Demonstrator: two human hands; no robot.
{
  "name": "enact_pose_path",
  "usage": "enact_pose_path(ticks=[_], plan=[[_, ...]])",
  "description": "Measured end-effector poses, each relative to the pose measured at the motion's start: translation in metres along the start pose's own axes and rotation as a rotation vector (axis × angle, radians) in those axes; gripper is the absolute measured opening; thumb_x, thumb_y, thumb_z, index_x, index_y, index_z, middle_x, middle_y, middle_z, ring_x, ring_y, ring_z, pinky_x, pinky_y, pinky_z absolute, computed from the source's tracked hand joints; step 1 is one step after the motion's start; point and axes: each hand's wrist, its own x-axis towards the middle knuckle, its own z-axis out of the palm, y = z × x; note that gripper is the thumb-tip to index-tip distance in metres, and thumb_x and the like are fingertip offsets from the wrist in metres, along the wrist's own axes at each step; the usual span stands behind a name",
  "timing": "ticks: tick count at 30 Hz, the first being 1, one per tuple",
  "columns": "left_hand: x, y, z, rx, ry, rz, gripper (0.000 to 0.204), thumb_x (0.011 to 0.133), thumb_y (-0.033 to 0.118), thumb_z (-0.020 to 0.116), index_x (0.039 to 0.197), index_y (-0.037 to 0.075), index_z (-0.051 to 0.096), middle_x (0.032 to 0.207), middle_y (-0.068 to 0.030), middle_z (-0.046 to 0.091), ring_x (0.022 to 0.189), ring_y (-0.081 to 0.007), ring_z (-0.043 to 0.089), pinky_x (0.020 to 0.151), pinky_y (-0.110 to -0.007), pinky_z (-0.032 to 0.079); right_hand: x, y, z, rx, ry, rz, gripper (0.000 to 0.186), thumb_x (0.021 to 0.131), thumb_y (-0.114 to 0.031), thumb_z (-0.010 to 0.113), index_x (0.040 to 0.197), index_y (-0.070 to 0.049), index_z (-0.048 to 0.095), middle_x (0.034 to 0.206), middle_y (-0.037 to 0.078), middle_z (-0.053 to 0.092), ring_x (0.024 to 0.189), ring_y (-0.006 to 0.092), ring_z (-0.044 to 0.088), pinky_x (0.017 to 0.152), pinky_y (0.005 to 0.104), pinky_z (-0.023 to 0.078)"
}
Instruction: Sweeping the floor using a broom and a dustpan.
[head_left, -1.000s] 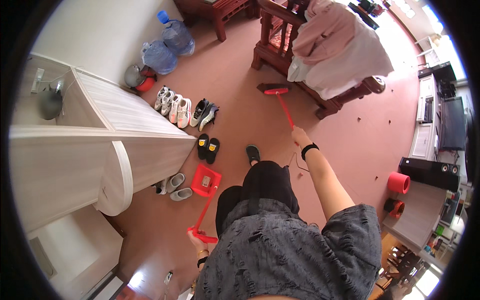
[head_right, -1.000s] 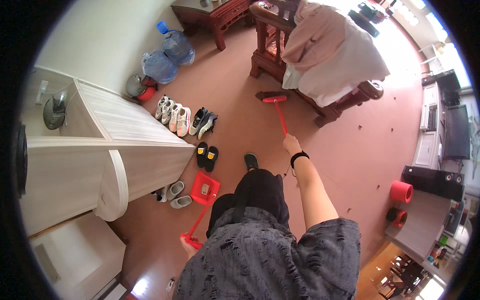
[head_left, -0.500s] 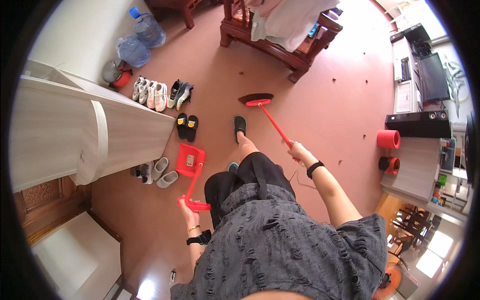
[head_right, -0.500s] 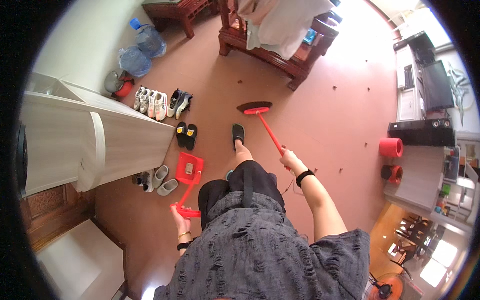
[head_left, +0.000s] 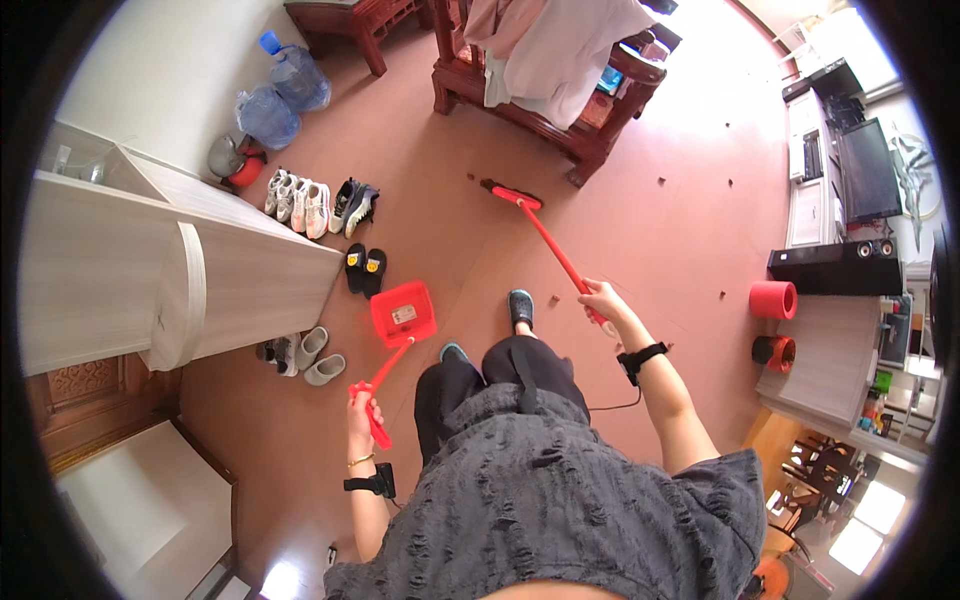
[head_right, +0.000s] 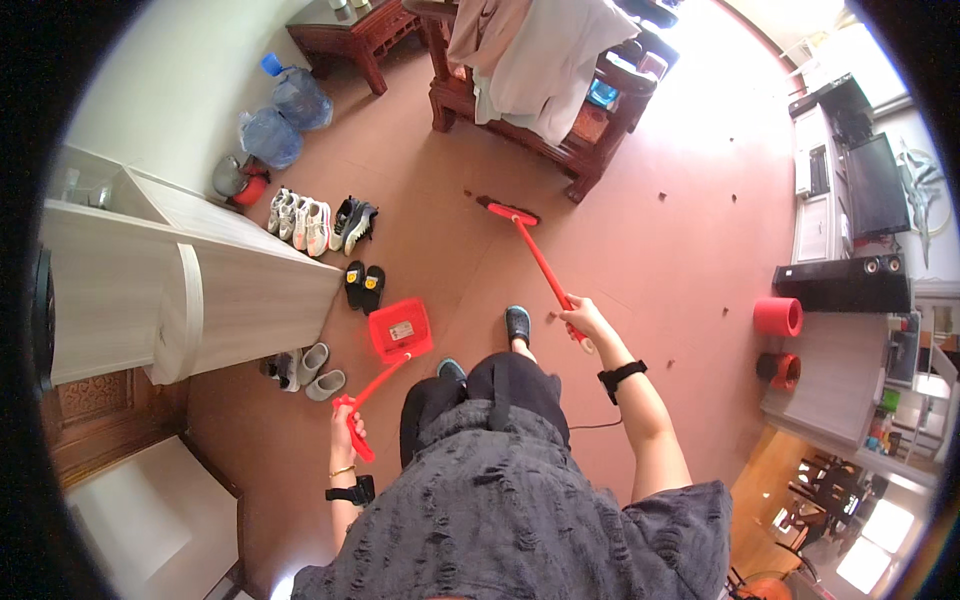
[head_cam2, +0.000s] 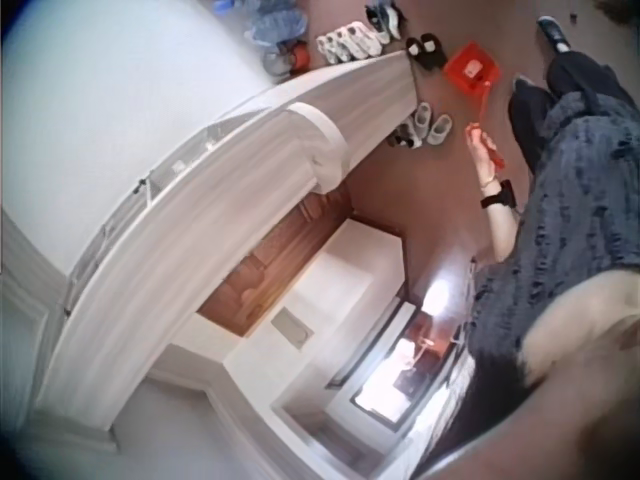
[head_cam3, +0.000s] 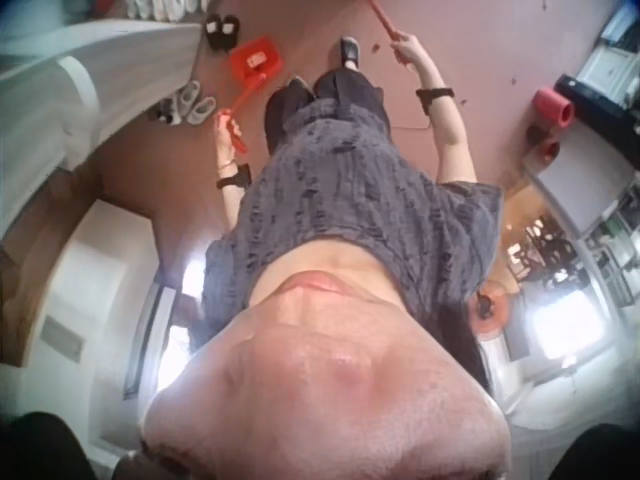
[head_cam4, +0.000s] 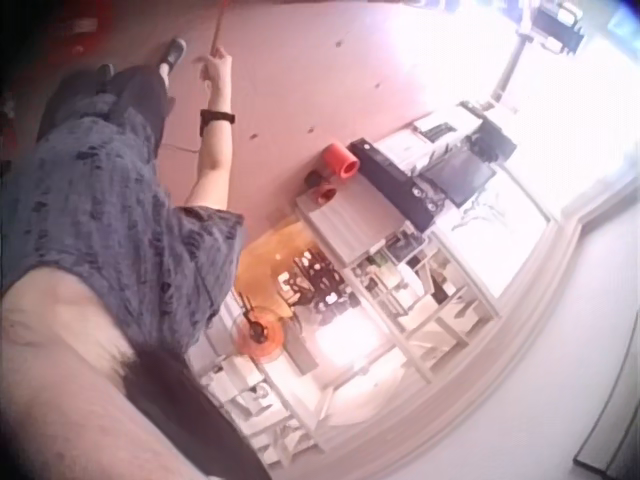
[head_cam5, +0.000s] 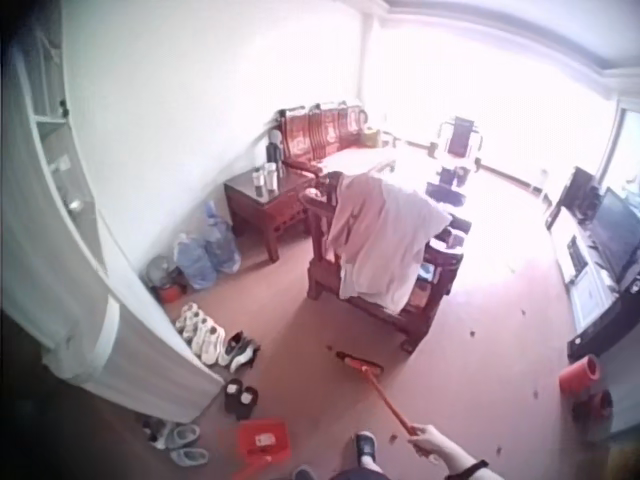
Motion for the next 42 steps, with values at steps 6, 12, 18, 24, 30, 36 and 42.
enact_pose_path(ticks=[6,12,18,24,30,36,42], plan=[[0.047,0.016,0.072,0.258,-0.056,0.002,0.016,0.084,0.024,0.047,0.093,0.011,0.052,0.059,0.0039,0.043,0.038,-0.0055,0.037,0.034,-0.020,0.030,0.111,-0.067,-0.015,-0.345,0.058,-0.174,0.038,0.074,-0.007,0.054,0.112,-0.001,0.051,0.058,0.009,0.055,0.048,0.0170,0.056,0.041,0.0316,0.047],[0.088,0.029,0.153,0.349,-0.106,-0.013,0.015,0.084,0.025,0.048,0.090,0.012,0.052,0.057,0.0044,0.042,0.037,-0.0052,0.037,0.033,-0.021,0.030,0.215,-0.079,-0.017,-0.784,0.154,-0.348,0.026,0.073,-0.002,0.048,0.098,0.000,0.052,0.063,0.018,0.059,0.054,0.0268,0.062,0.046,0.0379,0.050],[0.105,0.032,0.207,0.390,-0.099,-0.018,0.016,0.083,0.027,0.048,0.086,0.011,0.050,0.055,0.0042,0.041,0.037,-0.0058,0.037,0.034,-0.022,0.031,0.181,-0.042,0.003,-0.879,-0.027,-0.325,0.028,0.073,0.000,0.047,0.100,0.000,0.050,0.063,0.017,0.060,0.051,0.0277,0.061,0.044,0.0381,0.051],[0.110,0.033,0.220,0.461,-0.094,0.006,0.016,0.081,0.028,0.051,0.082,0.012,0.048,0.056,0.0035,0.041,0.037,-0.0065,0.038,0.034,-0.023,0.032,0.078,0.020,-0.008,-0.850,-0.234,-0.181,0.057,0.071,0.001,0.050,0.126,-0.009,0.040,0.058,0.013,0.059,0.044,0.0213,0.059,0.038,0.0338,0.050],[0.107,0.027,0.206,0.430,-0.086,0.025,0.017,0.079,0.028,0.049,0.077,0.011,0.049,0.051,0.0026,0.040,0.036,-0.0086,0.040,0.033,-0.025,0.033,-0.008,0.018,-0.035,-0.526,-0.380,0.031,0.056,0.075,-0.006,0.056,0.129,-0.011,0.043,0.058,0.005,0.054,0.047,0.0115,0.053,0.041,0.0252,0.046],[0.102,0.030,0.184,0.369,-0.097,-0.031,0.014,0.081,0.028,0.049,0.081,0.014,0.048,0.052,0.0049,0.037,0.036,-0.0059,0.036,0.033,-0.023,0.032,-0.058,-0.013,-0.045,-0.300,-0.399,0.052,0.051,0.080,-0.007,0.055,0.129,-0.006,0.042,0.058,0.000,0.048,0.044,0.0078,0.047,0.038,0.0243,0.041],[0.068,0.021,0.136,0.271,-0.035,-0.018,0.017,0.083,0.030,0.048,0.088,0.014,0.050,0.054,0.0053,0.038,0.037,-0.0053,0.035,0.034,-0.022,0.031,-0.004,-0.053,0.000,-0.532,-0.317,-0.172,0.053,0.077,-0.007,0.054,0.129,-0.010,0.043,0.056,0.003,0.050,0.046,0.0100,0.050,0.038,0.0266,0.043]])
